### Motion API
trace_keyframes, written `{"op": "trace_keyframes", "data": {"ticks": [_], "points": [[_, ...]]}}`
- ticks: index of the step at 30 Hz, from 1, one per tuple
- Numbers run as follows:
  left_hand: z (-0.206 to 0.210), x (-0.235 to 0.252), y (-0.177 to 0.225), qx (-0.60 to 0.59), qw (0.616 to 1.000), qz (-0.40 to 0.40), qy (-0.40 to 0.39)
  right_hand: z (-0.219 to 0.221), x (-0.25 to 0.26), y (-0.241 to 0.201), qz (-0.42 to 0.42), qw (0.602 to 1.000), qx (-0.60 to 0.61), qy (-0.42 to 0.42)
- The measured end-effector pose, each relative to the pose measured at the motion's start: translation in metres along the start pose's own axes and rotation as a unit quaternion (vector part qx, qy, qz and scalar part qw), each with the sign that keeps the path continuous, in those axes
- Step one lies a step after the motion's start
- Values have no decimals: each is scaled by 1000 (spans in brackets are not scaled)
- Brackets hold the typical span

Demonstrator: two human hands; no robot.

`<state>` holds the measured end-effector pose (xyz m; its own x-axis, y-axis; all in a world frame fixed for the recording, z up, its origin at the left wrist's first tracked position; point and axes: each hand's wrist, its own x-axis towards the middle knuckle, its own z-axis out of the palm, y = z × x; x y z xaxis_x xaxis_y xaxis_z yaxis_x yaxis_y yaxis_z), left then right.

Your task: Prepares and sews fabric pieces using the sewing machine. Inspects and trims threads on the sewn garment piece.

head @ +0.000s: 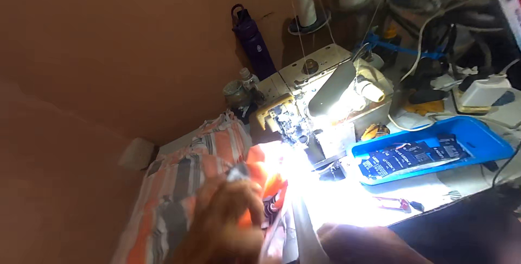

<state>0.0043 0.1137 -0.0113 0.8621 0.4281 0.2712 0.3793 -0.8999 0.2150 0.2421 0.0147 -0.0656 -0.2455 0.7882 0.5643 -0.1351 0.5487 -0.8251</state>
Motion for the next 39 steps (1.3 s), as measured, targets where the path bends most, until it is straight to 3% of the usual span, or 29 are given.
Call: {"op": "trace_keyframes", "data": {"ticks": [2,3,6,10,13,16,20,23,26,29,30,33,34,35,39], "points": [[-14,-11,31,-129,991,-14,-24,-2,12,6,-42,998,-35,-9],[-16,-15,41,-126,991,-28,-18,0,19,11,-66,996,-53,-7],[-12,-22,35,39,998,-50,20,12,34,20,-98,988,-113,-30],[-15,-27,48,43,997,-31,52,25,39,15,-98,980,-155,-75],[-5,-22,57,115,987,-28,109,29,44,18,-91,976,-158,-121],[-6,-20,45,127,980,-49,147,40,41,13,-65,986,-123,-91],[-1,-12,14,2,993,-23,112,33,35,-10,-1,990,-82,-111],[9,-2,4,-120,991,30,56,34,30,-14,-7,991,-85,-106],[-4,-7,2,-123,990,42,62,28,17,-7,0,988,-150,-20],[-26,-17,-1,-172,982,14,81,26,1,24,64,908,-407,73],[-28,-16,-2,-194,977,15,85,36,-2,46,58,896,-434,76],[-24,-5,0,-265,960,31,84,120,12,132,-94,929,-338,115],[-23,-2,2,-277,957,29,77,131,28,115,0,951,-309,-21],[-22,-4,3,-269,960,15,77,141,46,109,51,950,-289,-104],[-29,-29,-10,-102,989,-84,72,146,64,136,108,936,-232,-242]]}}
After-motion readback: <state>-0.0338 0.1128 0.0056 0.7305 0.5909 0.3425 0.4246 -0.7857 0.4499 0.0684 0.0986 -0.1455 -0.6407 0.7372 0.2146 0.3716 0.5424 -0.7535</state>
